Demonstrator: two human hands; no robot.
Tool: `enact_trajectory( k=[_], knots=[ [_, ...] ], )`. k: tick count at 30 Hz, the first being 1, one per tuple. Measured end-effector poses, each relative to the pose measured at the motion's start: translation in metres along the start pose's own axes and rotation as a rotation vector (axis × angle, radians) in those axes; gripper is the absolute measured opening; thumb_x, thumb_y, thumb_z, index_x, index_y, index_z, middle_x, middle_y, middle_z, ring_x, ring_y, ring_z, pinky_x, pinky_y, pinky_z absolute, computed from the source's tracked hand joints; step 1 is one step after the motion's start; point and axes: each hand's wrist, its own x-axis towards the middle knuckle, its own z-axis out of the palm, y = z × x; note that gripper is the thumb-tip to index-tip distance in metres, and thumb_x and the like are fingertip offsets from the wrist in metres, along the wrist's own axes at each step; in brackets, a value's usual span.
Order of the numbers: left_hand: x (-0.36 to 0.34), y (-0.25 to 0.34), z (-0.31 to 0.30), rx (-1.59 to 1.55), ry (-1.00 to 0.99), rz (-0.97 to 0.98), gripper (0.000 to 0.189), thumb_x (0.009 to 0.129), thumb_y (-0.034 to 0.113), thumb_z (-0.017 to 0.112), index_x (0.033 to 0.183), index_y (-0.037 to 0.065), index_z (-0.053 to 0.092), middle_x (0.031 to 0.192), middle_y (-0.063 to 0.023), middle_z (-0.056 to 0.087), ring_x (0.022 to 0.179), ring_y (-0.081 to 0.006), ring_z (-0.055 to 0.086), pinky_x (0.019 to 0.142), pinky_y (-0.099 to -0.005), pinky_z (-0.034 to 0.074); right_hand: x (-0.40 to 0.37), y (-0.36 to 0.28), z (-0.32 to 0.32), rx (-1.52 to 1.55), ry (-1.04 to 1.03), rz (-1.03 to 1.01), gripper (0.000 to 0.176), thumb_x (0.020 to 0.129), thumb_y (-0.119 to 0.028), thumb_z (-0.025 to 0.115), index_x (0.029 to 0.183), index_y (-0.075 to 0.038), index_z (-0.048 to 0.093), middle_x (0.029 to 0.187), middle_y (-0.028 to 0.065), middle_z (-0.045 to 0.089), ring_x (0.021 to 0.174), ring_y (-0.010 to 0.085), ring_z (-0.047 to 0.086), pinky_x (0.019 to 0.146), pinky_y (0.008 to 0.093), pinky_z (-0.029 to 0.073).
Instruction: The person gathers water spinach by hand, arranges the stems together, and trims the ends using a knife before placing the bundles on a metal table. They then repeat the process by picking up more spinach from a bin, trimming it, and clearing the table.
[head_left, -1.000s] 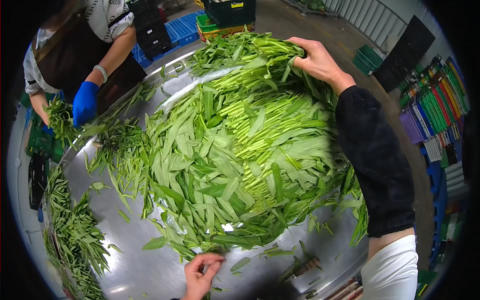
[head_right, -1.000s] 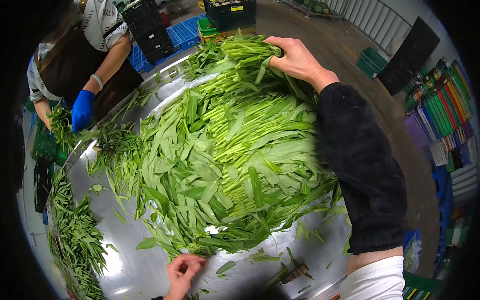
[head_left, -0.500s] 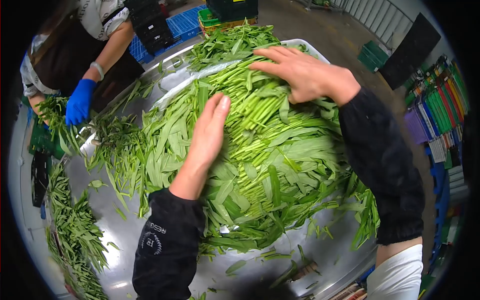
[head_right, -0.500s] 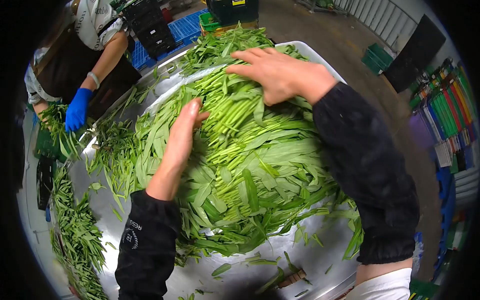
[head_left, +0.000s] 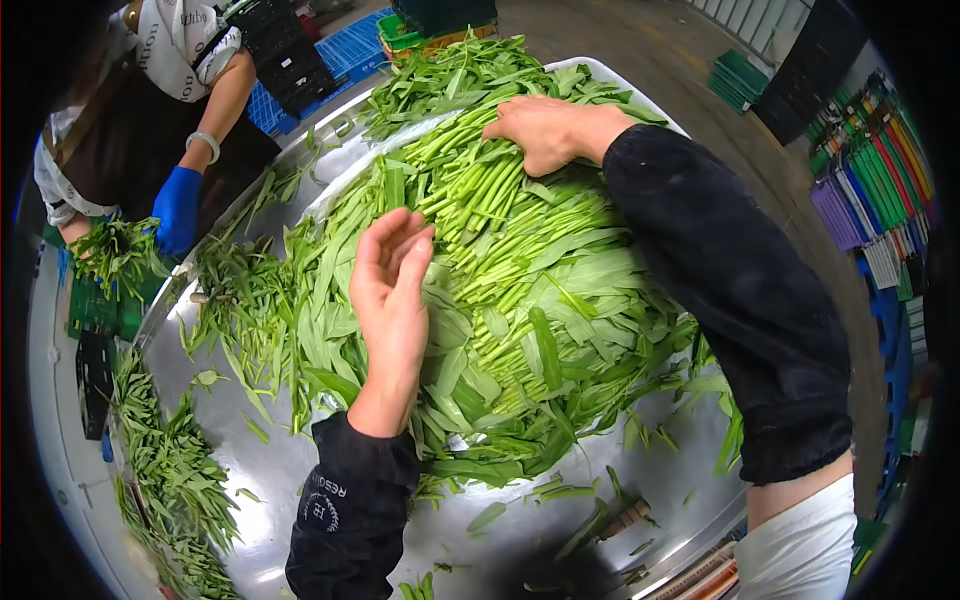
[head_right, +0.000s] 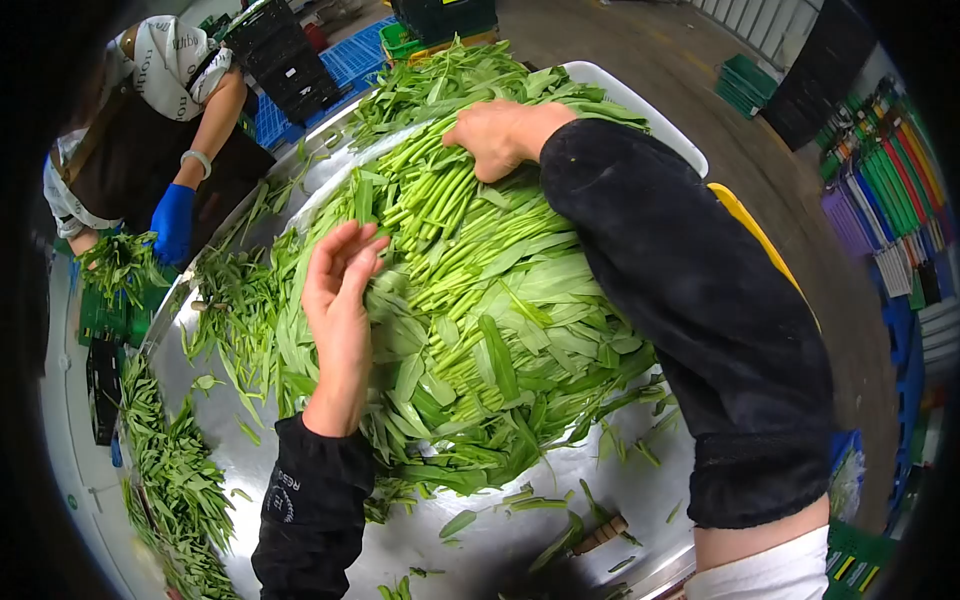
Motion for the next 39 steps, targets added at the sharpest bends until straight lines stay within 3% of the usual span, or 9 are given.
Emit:
enact_trajectory(
  k=[5,8,12,18,25,32,35,37,39],
  knots=[
    [-0.025,0.021,-0.007,-0.029,-0.051,-0.006,0.031,0.085,-0.001,0.056,0.116,-0.001,0.050,0.113,-0.0133,0.059,0.103,-0.0211,0.059,0.089,-0.0315,0.046,-0.009,0.006,0.009,0.038,0.171,0.025,0.061,0.061,0.001,0.055,0.122,-0.001,0.052,0.107,0.0218,0.056,0.111,0.0356,0.049,0.095,0.0421,0.040],
    [-0.034,0.028,-0.016,-0.027,-0.089,0.001,0.034,0.083,-0.004,0.056,0.116,-0.001,0.050,0.113,-0.0134,0.059,0.104,-0.0217,0.058,0.092,-0.0324,0.045,-0.020,0.032,0.014,0.134,0.576,0.011,0.058,0.062,-0.002,0.054,0.120,-0.001,0.053,0.108,0.0181,0.057,0.105,0.0352,0.053,0.093,0.0410,0.042],
    [-0.034,0.029,-0.016,0.006,-0.110,0.029,0.035,0.083,-0.003,0.056,0.117,-0.001,0.050,0.113,-0.0130,0.059,0.106,-0.0208,0.057,0.093,-0.0316,0.044,-0.048,0.062,0.007,0.442,0.793,0.041,0.052,0.062,0.003,0.054,0.115,0.002,0.055,0.104,0.0154,0.056,0.101,0.0299,0.055,0.090,0.0284,0.041],
    [-0.032,0.023,0.014,-0.028,-0.204,0.012,0.040,0.081,-0.001,0.060,0.120,0.000,0.048,0.119,-0.0104,0.055,0.114,-0.0195,0.051,0.096,-0.0319,0.040,-0.096,0.070,-0.001,0.741,1.227,0.244,0.032,0.075,-0.003,0.066,0.106,-0.002,0.059,0.091,0.0022,0.066,0.081,0.0083,0.056,0.077,0.0248,0.046],
    [-0.041,0.029,0.044,0.046,-0.322,0.095,0.048,0.080,-0.001,0.060,0.125,0.000,0.044,0.125,-0.0134,0.051,0.121,-0.0228,0.046,0.101,-0.0352,0.036,-0.173,0.098,-0.011,1.320,1.752,0.114,0.014,0.072,0.003,0.061,0.085,0.000,0.063,0.082,0.0051,0.064,0.075,0.0157,0.059,0.069,0.0317,0.047],
    [-0.059,0.115,0.072,0.282,-0.437,0.471,0.087,0.069,0.026,0.077,0.138,-0.001,0.030,0.140,-0.0204,0.036,0.131,-0.0312,0.034,0.109,-0.0402,0.025,-0.279,-0.001,-0.016,1.556,1.576,-0.017,0.019,0.080,-0.019,0.063,0.091,-0.003,0.062,0.084,0.0066,0.064,0.087,0.0184,0.060,0.071,0.0316,0.047],
    [-0.080,0.167,0.076,0.532,-0.384,0.773,0.118,0.057,0.050,0.081,0.142,-0.002,0.017,0.145,-0.0257,0.021,0.135,-0.0414,0.020,0.110,-0.0484,0.018,-0.265,-0.104,-0.022,1.780,1.436,-0.336,0.054,0.091,-0.031,0.052,0.137,-0.008,0.035,0.128,0.0052,0.050,0.120,0.0217,0.047,0.105,0.0397,0.035],
    [-0.103,0.192,0.063,0.767,-0.317,0.857,0.123,0.055,0.060,0.077,0.142,-0.001,0.016,0.144,-0.0263,0.023,0.134,-0.0454,0.019,0.107,-0.0563,0.012,-0.249,-0.164,-0.014,1.875,1.118,-0.728,0.066,0.091,-0.040,0.052,0.144,-0.013,0.024,0.141,0.0037,0.038,0.127,0.0233,0.040,0.107,0.0434,0.032],
    [-0.136,0.212,0.028,0.989,-0.439,0.718,0.116,0.056,0.058,0.077,0.140,-0.001,0.022,0.137,-0.0251,0.034,0.132,-0.0430,0.026,0.107,-0.0566,0.014,-0.258,-0.238,-0.008,2.283,0.905,-0.490,0.066,0.087,-0.037,0.059,0.140,-0.011,0.029,0.138,0.0052,0.040,0.123,0.0235,0.044,0.104,0.0440,0.036]
  ],
)
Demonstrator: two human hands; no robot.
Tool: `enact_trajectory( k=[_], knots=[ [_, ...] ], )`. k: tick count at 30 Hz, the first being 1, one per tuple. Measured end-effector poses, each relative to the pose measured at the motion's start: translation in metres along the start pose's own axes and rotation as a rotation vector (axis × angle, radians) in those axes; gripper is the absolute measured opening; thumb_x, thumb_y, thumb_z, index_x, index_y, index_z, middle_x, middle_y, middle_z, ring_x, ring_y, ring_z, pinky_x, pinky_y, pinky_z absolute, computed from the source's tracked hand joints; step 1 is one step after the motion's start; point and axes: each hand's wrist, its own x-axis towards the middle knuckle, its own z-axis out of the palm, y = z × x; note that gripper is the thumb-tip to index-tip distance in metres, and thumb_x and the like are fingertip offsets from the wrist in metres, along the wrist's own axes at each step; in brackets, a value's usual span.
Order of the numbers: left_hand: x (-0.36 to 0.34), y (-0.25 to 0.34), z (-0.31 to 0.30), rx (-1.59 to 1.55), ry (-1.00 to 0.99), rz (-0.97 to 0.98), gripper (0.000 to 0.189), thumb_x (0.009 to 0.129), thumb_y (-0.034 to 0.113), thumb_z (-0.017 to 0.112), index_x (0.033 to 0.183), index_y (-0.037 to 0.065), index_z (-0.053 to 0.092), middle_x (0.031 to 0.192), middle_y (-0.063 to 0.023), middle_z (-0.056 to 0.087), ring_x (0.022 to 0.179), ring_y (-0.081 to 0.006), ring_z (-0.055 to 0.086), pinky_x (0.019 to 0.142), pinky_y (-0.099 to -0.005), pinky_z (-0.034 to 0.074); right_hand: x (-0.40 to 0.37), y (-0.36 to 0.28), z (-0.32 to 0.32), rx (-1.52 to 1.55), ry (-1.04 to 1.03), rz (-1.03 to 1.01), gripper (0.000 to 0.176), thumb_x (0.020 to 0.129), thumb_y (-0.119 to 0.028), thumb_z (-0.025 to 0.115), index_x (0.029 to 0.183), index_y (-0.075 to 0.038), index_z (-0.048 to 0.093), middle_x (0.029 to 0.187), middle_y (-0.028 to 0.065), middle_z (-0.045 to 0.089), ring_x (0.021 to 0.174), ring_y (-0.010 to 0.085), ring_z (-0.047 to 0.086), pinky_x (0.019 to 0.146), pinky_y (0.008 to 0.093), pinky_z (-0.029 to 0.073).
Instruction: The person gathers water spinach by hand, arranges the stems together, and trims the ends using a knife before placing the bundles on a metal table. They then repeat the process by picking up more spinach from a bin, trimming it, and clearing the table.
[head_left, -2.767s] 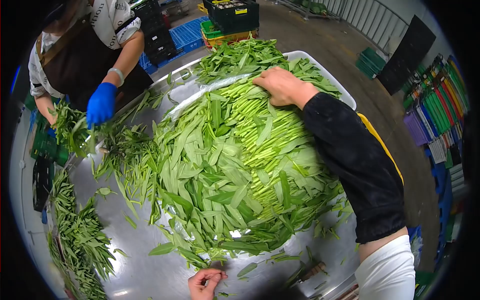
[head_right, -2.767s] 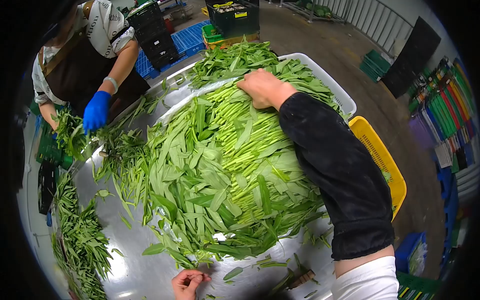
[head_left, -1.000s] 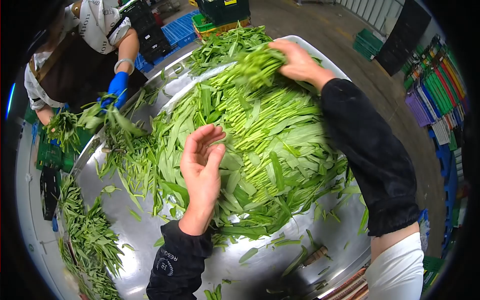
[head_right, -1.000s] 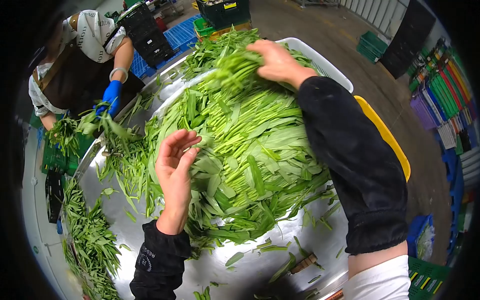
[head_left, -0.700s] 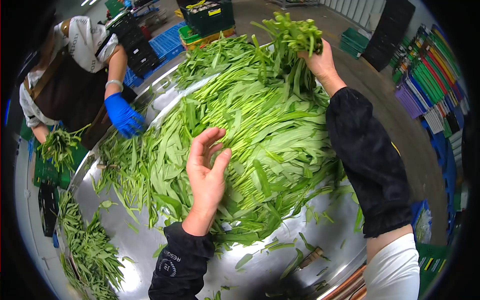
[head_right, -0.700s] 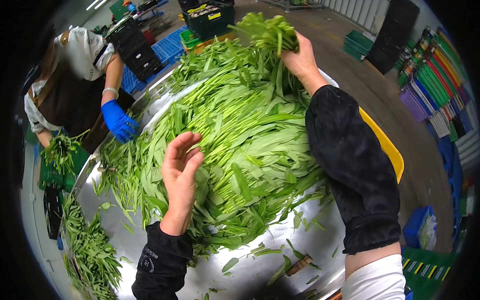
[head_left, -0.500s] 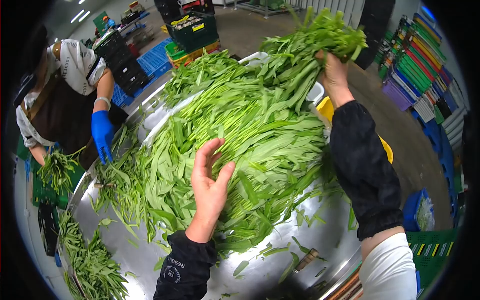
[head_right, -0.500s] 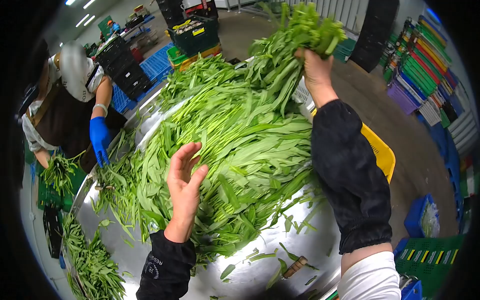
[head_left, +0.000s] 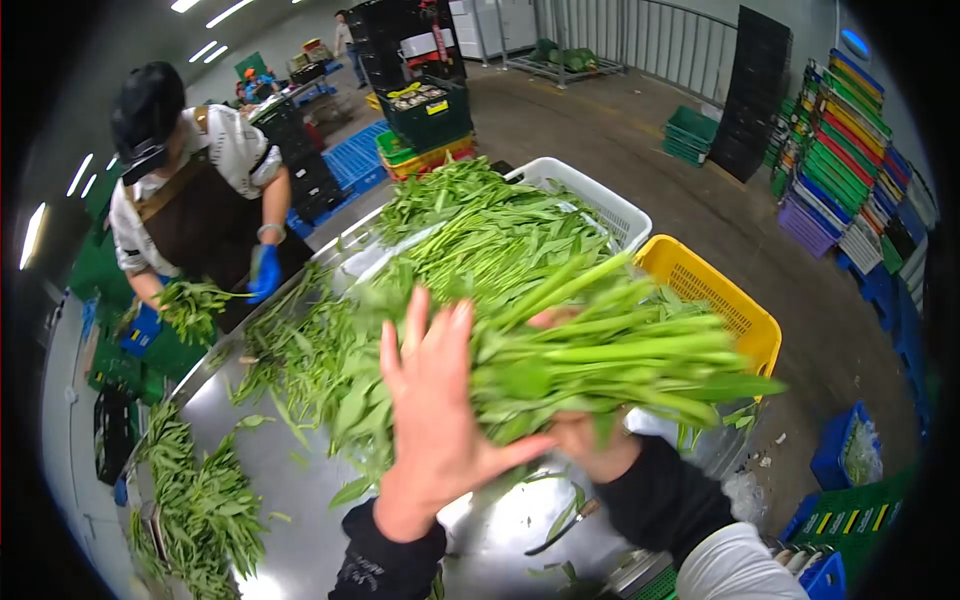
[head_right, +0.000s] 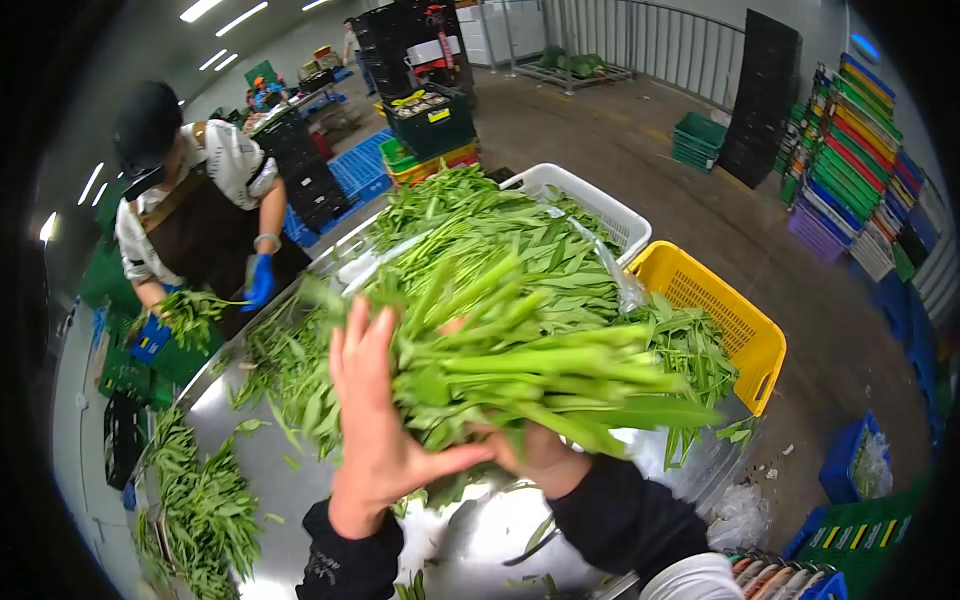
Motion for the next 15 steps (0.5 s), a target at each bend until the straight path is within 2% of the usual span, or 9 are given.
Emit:
enact_trajectory(
  k=[1,2,4,5,6,9,11,13,15],
  knots=[
    [-0.025,-0.001,-0.013,-0.033,-0.053,-0.063,0.108,0.056,0.050,0.080,0.136,-0.001,0.029,0.123,-0.0222,0.047,0.122,-0.0381,0.041,0.105,-0.0557,0.019,-0.021,0.034,-0.005,-0.041,0.300,0.072,0.067,0.083,-0.049,0.059,0.131,-0.007,0.041,0.128,0.0097,0.050,0.116,0.0251,0.050,0.099,0.0399,0.039],
    [-0.050,0.003,-0.031,-0.043,-0.128,-0.155,0.103,0.054,0.041,0.082,0.135,0.000,0.033,0.114,-0.0189,0.053,0.109,-0.0340,0.050,0.101,-0.0508,0.028,-0.053,0.065,-0.013,-0.411,0.131,0.091,0.051,0.084,-0.039,0.061,0.120,-0.005,0.051,0.116,0.0075,0.057,0.106,0.0240,0.055,0.087,0.0373,0.046],
    [-0.105,0.003,-0.058,0.010,-0.289,-0.345,0.095,0.051,0.033,0.083,0.130,0.002,0.041,0.106,-0.0171,0.058,0.093,-0.0350,0.054,0.085,-0.0420,0.042,-0.116,0.153,-0.037,-0.406,0.209,0.168,0.022,0.078,-0.010,0.063,0.099,-0.001,0.062,0.102,0.0119,0.063,0.098,0.0263,0.058,0.088,0.0353,0.045],
    [-0.135,-0.001,-0.066,0.014,-0.369,-0.448,0.093,0.052,0.036,0.082,0.129,0.003,0.042,0.100,-0.0190,0.061,0.088,-0.0367,0.057,0.081,-0.0426,0.045,-0.119,0.140,0.012,0.449,0.299,0.381,0.023,0.078,-0.007,0.063,0.099,0.000,0.062,0.101,0.0123,0.063,0.098,0.0255,0.058,0.091,0.0345,0.043],
    [-0.166,-0.006,-0.076,0.005,-0.472,-0.542,0.092,0.053,0.038,0.082,0.128,0.003,0.043,0.097,-0.0213,0.062,0.087,-0.0386,0.059,0.078,-0.0441,0.047,-0.147,0.165,0.015,-0.051,0.217,0.422,0.024,0.081,-0.012,0.063,0.102,0.000,0.061,0.101,0.0110,0.063,0.099,0.0231,0.057,0.091,0.0341,0.043],
    [-0.249,-0.017,-0.087,0.034,-0.672,-0.707,0.087,0.057,0.035,0.080,0.128,0.001,0.042,0.096,-0.0235,0.062,0.091,-0.0392,0.060,0.081,-0.0440,0.046,-0.178,0.160,0.053,-0.311,0.104,0.880,0.033,0.082,-0.021,0.066,0.108,-0.002,0.059,0.101,0.0100,0.064,0.099,0.0214,0.058,0.090,0.0353,0.043],
    [-0.324,-0.023,-0.072,0.110,-0.769,-0.815,0.089,0.059,0.036,0.080,0.130,0.002,0.039,0.107,-0.0238,0.058,0.103,-0.0385,0.054,0.091,-0.0455,0.040,-0.247,0.192,-0.008,-1.056,-0.497,1.187,0.039,0.080,-0.029,0.067,0.110,-0.006,0.059,0.098,0.0108,0.066,0.092,0.0221,0.061,0.082,0.0354,0.047],
    [-0.411,-0.042,-0.037,0.165,-0.705,-0.793,0.095,0.061,0.040,0.080,0.134,0.002,0.034,0.122,-0.0239,0.048,0.117,-0.0377,0.043,0.099,-0.0472,0.031,-0.289,0.168,-0.027,-1.235,-0.315,0.960,0.031,0.082,-0.017,0.065,0.109,-0.004,0.061,0.097,0.0109,0.065,0.088,0.0218,0.063,0.077,0.0324,0.049],
    [-0.439,-0.049,-0.032,0.106,-0.589,-0.726,0.099,0.062,0.043,0.079,0.137,0.000,0.029,0.132,-0.0235,0.038,0.125,-0.0373,0.034,0.103,-0.0478,0.026,-0.291,0.131,-0.037,-1.484,-0.177,0.415,0.028,0.078,-0.010,0.062,0.106,-0.005,0.061,0.093,0.0131,0.062,0.087,0.0313,0.061,0.077,0.0349,0.049]
  ],
)
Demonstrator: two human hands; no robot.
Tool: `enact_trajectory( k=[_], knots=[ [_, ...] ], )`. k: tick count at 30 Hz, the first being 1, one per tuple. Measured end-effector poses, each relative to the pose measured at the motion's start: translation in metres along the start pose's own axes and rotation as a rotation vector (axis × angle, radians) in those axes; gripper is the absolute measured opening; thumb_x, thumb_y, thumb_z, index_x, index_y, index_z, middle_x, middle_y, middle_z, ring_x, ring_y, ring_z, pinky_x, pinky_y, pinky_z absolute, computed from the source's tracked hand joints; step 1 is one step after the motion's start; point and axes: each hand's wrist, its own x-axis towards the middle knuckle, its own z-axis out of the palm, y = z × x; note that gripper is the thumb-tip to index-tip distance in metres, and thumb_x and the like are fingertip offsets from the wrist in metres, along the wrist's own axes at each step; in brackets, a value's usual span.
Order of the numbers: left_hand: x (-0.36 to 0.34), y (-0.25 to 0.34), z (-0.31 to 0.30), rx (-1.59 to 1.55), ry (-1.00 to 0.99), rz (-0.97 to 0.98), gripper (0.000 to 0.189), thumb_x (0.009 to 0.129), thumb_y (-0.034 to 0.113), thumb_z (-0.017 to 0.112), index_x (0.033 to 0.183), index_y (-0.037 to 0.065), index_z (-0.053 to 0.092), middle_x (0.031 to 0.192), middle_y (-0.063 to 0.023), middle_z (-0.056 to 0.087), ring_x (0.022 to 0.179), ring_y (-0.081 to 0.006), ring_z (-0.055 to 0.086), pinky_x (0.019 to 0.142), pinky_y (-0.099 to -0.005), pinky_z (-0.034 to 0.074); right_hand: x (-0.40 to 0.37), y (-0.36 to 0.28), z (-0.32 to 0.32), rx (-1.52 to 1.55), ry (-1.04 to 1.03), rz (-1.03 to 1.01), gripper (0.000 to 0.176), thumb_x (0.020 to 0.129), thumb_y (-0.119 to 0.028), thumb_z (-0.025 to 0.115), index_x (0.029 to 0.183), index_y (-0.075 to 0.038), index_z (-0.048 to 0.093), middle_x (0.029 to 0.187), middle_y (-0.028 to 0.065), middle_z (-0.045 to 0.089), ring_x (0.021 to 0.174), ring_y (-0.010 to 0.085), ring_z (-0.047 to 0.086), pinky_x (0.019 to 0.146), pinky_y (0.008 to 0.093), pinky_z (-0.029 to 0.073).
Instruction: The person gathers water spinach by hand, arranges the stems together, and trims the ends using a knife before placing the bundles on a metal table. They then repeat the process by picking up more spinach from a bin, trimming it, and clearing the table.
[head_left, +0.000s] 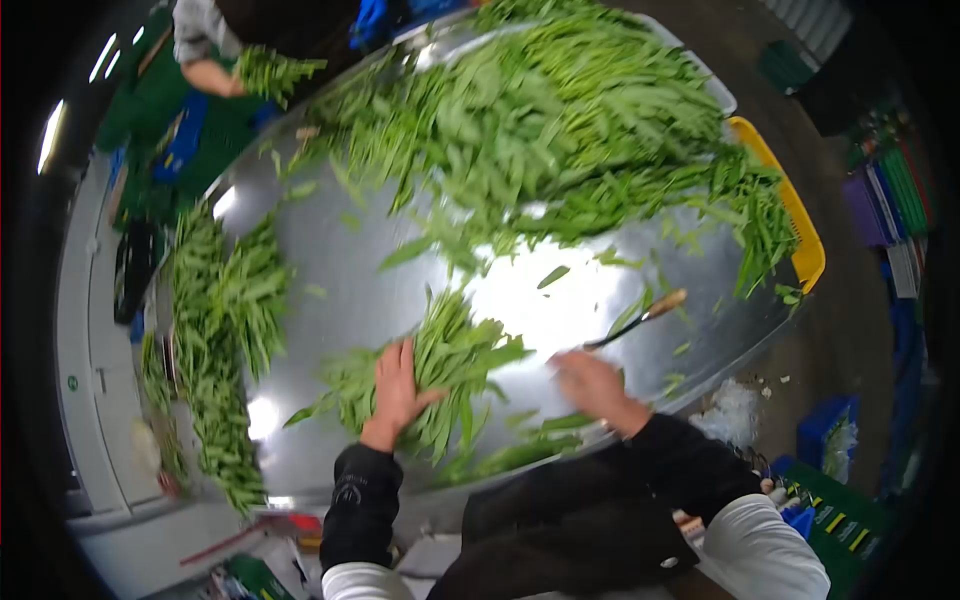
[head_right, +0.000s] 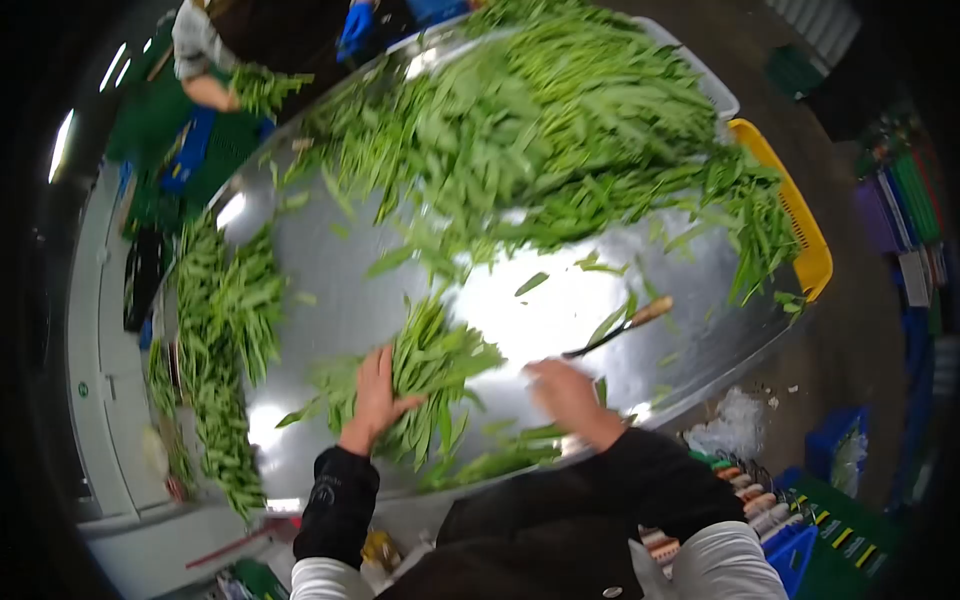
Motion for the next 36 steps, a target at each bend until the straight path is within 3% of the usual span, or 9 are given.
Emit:
enact_trajectory(
  k=[5,8,11,16,21,24,30,33,36],
  knots=[
    [-0.006,-0.001,-0.031,-0.100,0.136,0.078,0.090,0.068,0.040,0.077,0.136,0.000,0.033,0.133,-0.0226,0.039,0.124,-0.0378,0.035,0.104,-0.0464,0.026,0.001,0.001,-0.078,-0.630,0.279,0.110,0.040,0.075,-0.007,0.063,0.113,-0.002,0.052,0.112,0.0158,0.053,0.105,0.0351,0.050,0.087,0.0416,0.042],
    [-0.009,-0.028,-0.030,-0.428,0.363,-0.025,0.053,0.079,0.026,0.068,0.122,0.001,0.050,0.119,-0.0209,0.054,0.111,-0.0368,0.049,0.095,-0.0411,0.038,-0.005,0.018,-0.080,-0.685,0.249,0.228,0.046,0.075,-0.009,0.066,0.117,-0.005,0.050,0.117,0.0144,0.049,0.107,0.0337,0.048,0.088,0.0415,0.040],
    [-0.004,-0.046,-0.035,-0.382,0.289,0.000,0.037,0.081,0.019,0.064,0.112,-0.001,0.056,0.110,-0.0192,0.058,0.104,-0.0370,0.053,0.090,-0.0400,0.041,0.000,0.020,-0.080,-0.647,0.304,0.334,0.047,0.074,-0.009,0.068,0.118,-0.007,0.051,0.116,0.0134,0.049,0.107,0.0333,0.048,0.089,0.0414,0.039],
    [0.024,-0.059,-0.026,-0.303,0.152,-0.028,0.018,0.079,0.015,0.065,0.091,0.002,0.068,0.089,-0.0172,0.065,0.084,-0.0349,0.061,0.075,-0.0384,0.048,0.017,0.027,-0.088,-0.872,0.109,-0.022,0.038,0.066,-0.007,0.071,0.102,-0.007,0.060,0.111,0.0096,0.052,0.108,0.0268,0.048,0.091,0.0401,0.037],
    [0.033,-0.059,-0.033,-0.363,0.050,-0.109,0.022,0.078,0.018,0.067,0.091,0.002,0.068,0.091,-0.0168,0.066,0.084,-0.0329,0.063,0.074,-0.0370,0.049,0.021,0.039,-0.096,-0.844,0.038,-0.114,0.033,0.067,-0.007,0.070,0.099,-0.008,0.061,0.099,0.0070,0.055,0.103,0.0268,0.049,0.091,0.0389,0.037],
    [0.052,-0.038,-0.049,-0.362,0.276,-0.122,0.023,0.080,0.021,0.066,0.092,0.001,0.068,0.091,-0.0173,0.066,0.083,-0.0331,0.063,0.075,-0.0352,0.049,0.023,0.041,-0.100,-0.849,0.088,-0.188,0.030,0.068,-0.006,0.069,0.097,-0.008,0.061,0.095,0.0058,0.056,0.099,0.0273,0.050,0.091,0.0391,0.037],
    [0.096,0.001,0.012,-0.421,0.284,0.025,0.023,0.081,0.020,0.063,0.092,-0.001,0.067,0.092,-0.0178,0.064,0.085,-0.0341,0.061,0.076,-0.0404,0.047,0.027,0.038,-0.118,-0.773,0.031,-0.193,0.023,0.072,-0.007,0.067,0.094,-0.005,0.059,0.092,0.0067,0.056,0.094,0.0292,0.052,0.087,0.0388,0.039],
    [0.089,0.013,0.008,-0.253,0.442,0.056,0.031,0.082,0.020,0.063,0.102,-0.003,0.063,0.101,-0.0194,0.062,0.092,-0.0357,0.058,0.080,-0.0399,0.046,0.024,0.013,-0.102,-0.495,0.057,-0.045,0.022,0.079,-0.010,0.064,0.099,-0.003,0.058,0.093,0.0087,0.057,0.087,0.0263,0.056,0.078,0.0352,0.044],
    [0.072,0.016,-0.009,-0.141,0.263,-0.154,0.053,0.086,0.038,0.056,0.119,-0.004,0.051,0.109,-0.0218,0.059,0.105,-0.0376,0.053,0.090,-0.0453,0.039,0.017,0.006,-0.066,0.206,0.118,0.369,0.025,0.090,-0.014,0.054,0.112,-0.001,0.055,0.088,0.0058,0.061,0.076,0.0127,0.057,0.067,0.0272,0.046]
  ],
)
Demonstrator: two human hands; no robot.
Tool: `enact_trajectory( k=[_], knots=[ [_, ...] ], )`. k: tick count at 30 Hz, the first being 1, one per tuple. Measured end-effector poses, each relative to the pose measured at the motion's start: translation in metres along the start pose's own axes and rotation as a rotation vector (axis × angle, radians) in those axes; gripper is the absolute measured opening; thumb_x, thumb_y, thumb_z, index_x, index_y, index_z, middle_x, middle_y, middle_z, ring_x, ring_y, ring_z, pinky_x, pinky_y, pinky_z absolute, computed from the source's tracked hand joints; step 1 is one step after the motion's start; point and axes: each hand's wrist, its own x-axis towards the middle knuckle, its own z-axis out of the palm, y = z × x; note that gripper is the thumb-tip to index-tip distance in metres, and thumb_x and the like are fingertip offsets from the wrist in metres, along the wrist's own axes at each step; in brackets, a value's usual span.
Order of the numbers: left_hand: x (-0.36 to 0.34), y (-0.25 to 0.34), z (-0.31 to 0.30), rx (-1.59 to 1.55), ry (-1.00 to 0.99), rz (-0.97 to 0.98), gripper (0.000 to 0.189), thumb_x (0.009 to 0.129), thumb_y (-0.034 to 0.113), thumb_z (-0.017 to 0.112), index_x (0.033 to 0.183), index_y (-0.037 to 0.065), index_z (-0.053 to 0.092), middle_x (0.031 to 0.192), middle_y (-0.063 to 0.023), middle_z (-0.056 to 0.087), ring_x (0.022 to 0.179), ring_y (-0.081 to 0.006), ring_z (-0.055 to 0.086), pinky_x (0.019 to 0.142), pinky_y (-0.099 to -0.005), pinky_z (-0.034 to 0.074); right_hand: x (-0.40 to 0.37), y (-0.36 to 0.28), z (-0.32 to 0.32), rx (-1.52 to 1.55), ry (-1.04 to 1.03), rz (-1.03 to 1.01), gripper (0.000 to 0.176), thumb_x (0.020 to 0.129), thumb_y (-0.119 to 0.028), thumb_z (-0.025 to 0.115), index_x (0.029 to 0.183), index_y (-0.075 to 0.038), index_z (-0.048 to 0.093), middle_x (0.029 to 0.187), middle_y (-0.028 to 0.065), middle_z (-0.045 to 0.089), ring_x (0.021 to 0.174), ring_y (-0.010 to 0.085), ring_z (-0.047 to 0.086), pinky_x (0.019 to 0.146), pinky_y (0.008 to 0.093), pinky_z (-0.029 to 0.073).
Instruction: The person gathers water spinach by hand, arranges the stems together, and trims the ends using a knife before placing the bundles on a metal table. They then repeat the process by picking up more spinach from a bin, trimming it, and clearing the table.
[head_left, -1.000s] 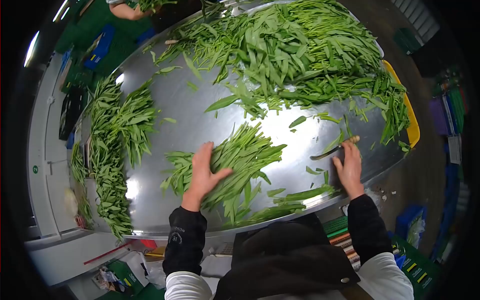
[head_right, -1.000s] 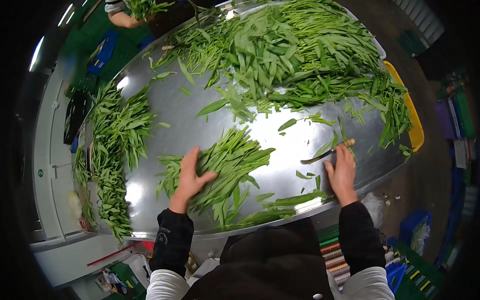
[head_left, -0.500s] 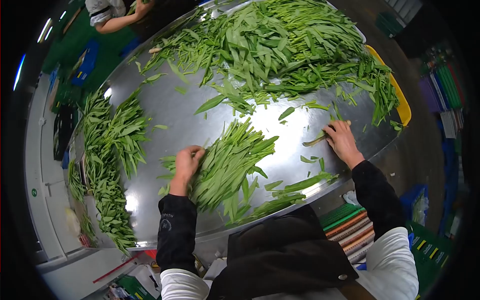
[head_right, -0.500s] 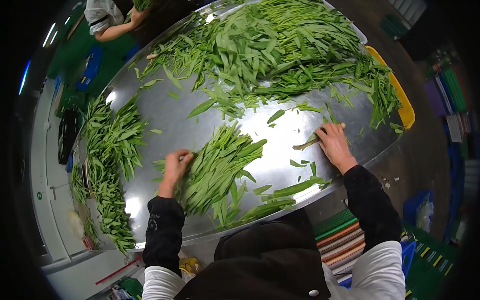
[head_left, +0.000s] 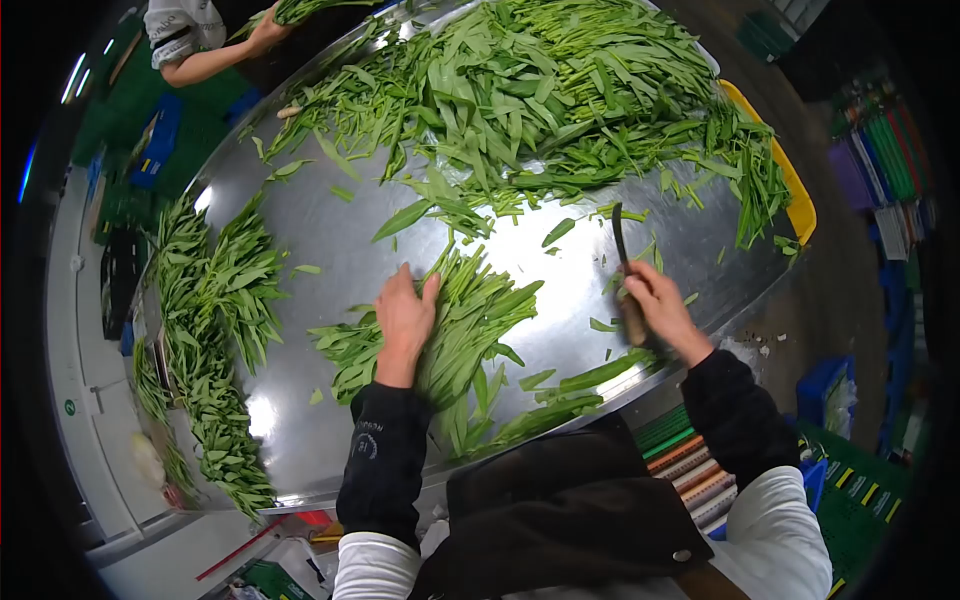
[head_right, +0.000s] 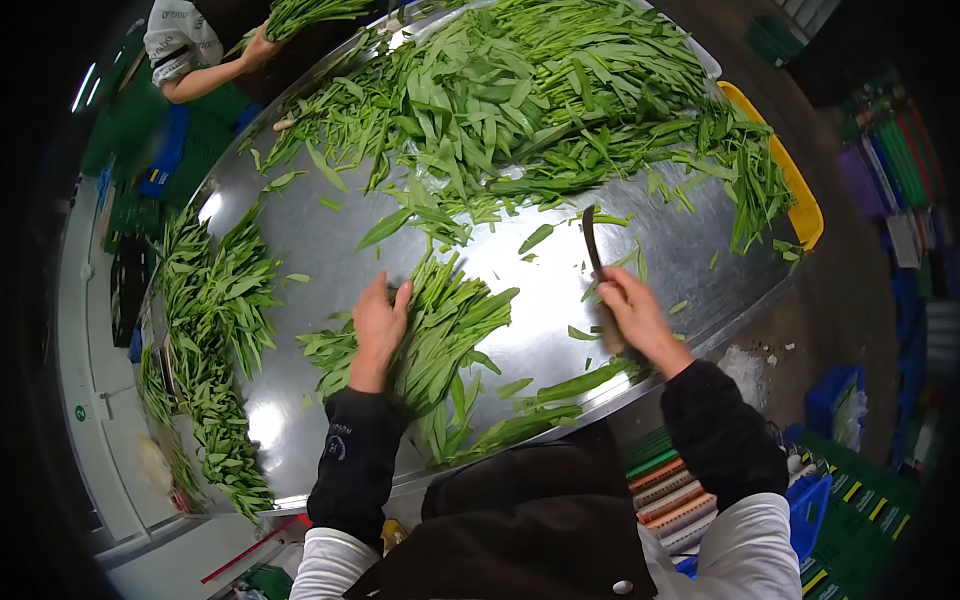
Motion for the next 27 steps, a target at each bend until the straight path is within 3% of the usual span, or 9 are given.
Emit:
enact_trajectory(
  k=[4,7,9,12,14,19,22,25,27],
  knots=[
    [-0.017,0.014,0.003,0.062,-0.240,-0.150,0.083,0.081,0.059,0.052,0.133,-0.003,0.036,0.119,-0.0230,0.053,0.117,-0.0365,0.045,0.097,-0.0496,0.032,0.001,-0.013,0.042,0.534,-0.131,0.402,0.027,0.089,-0.012,0.055,0.113,-0.001,0.055,0.081,0.0015,0.057,0.068,0.0081,0.054,0.062,0.0227,0.046],
    [-0.027,0.018,0.009,0.024,-0.274,-0.104,0.094,0.075,0.063,0.057,0.137,-0.002,0.030,0.125,-0.0227,0.049,0.118,-0.0366,0.043,0.098,-0.0496,0.031,0.020,-0.004,0.089,0.546,-0.040,0.077,0.031,0.085,-0.003,0.054,0.116,0.002,0.052,0.088,0.0017,0.056,0.068,0.0063,0.051,0.060,0.0206,0.043],
    [-0.034,0.009,0.016,0.060,-0.142,0.089,0.084,0.076,0.053,0.064,0.135,0.000,0.036,0.118,-0.0204,0.052,0.111,-0.0349,0.047,0.093,-0.0482,0.034,0.027,0.014,0.122,0.357,-0.040,0.121,0.032,0.086,-0.005,0.052,0.118,0.000,0.052,0.098,0.0060,0.061,0.075,0.0084,0.055,0.061,0.0215,0.045],
    [-0.034,0.019,0.034,0.130,-0.175,0.172,0.072,0.075,0.041,0.069,0.130,0.002,0.042,0.111,-0.0175,0.053,0.104,-0.0323,0.049,0.085,-0.0460,0.037,0.024,0.037,0.158,-0.073,0.005,-0.218,0.032,0.087,-0.007,0.050,0.118,0.000,0.052,0.100,0.0080,0.062,0.079,0.0100,0.057,0.063,0.0234,0.047],
    [-0.035,0.017,0.041,0.123,-0.135,0.180,0.067,0.076,0.036,0.069,0.128,0.002,0.044,0.108,-0.0164,0.053,0.102,-0.0310,0.048,0.082,-0.0450,0.036,0.025,0.029,0.152,0.202,-0.145,0.104,0.036,0.089,-0.011,0.048,0.124,-0.001,0.049,0.100,0.0086,0.062,0.079,0.0108,0.057,0.064,0.0247,0.048],
    [-0.038,0.018,0.032,0.093,-0.100,0.193,0.075,0.074,0.042,0.070,0.129,0.000,0.042,0.117,-0.0192,0.049,0.112,-0.0324,0.044,0.090,-0.0474,0.034,0.010,-0.007,0.093,-0.089,-0.035,0.092,0.043,0.092,-0.017,0.039,0.134,-0.007,0.044,0.076,0.0007,0.055,0.061,0.0114,0.053,0.060,0.0243,0.046],
    [-0.040,0.038,0.015,0.171,-0.057,0.239,0.098,0.066,0.056,0.071,0.134,-0.004,0.034,0.130,-0.0244,0.042,0.125,-0.0354,0.036,0.101,-0.0512,0.025,-0.003,-0.021,0.075,0.025,-0.184,0.404,0.044,0.088,-0.014,0.044,0.131,-0.005,0.045,0.093,0.0117,0.059,0.072,0.0169,0.057,0.068,0.0293,0.047],
    [-0.046,0.056,0.021,0.249,-0.271,0.123,0.123,0.056,0.065,0.073,0.139,-0.007,0.018,0.142,-0.0265,0.027,0.129,-0.0397,0.029,0.104,-0.0580,0.020,-0.014,-0.033,0.077,-0.149,-0.212,0.145,0.042,0.086,-0.009,0.047,0.128,-0.004,0.044,0.091,0.0100,0.059,0.070,0.0139,0.056,0.065,0.0257,0.046],
    [-0.049,0.051,0.034,0.271,-0.242,0.137,0.121,0.056,0.061,0.074,0.140,-0.006,0.017,0.141,-0.0250,0.027,0.127,-0.0402,0.030,0.102,-0.0599,0.021,-0.019,-0.070,0.078,0.190,-0.241,-0.255,0.040,0.085,-0.007,0.051,0.125,-0.003,0.044,0.087,0.0102,0.059,0.071,0.0158,0.057,0.065,0.0271,0.046]
  ],
)
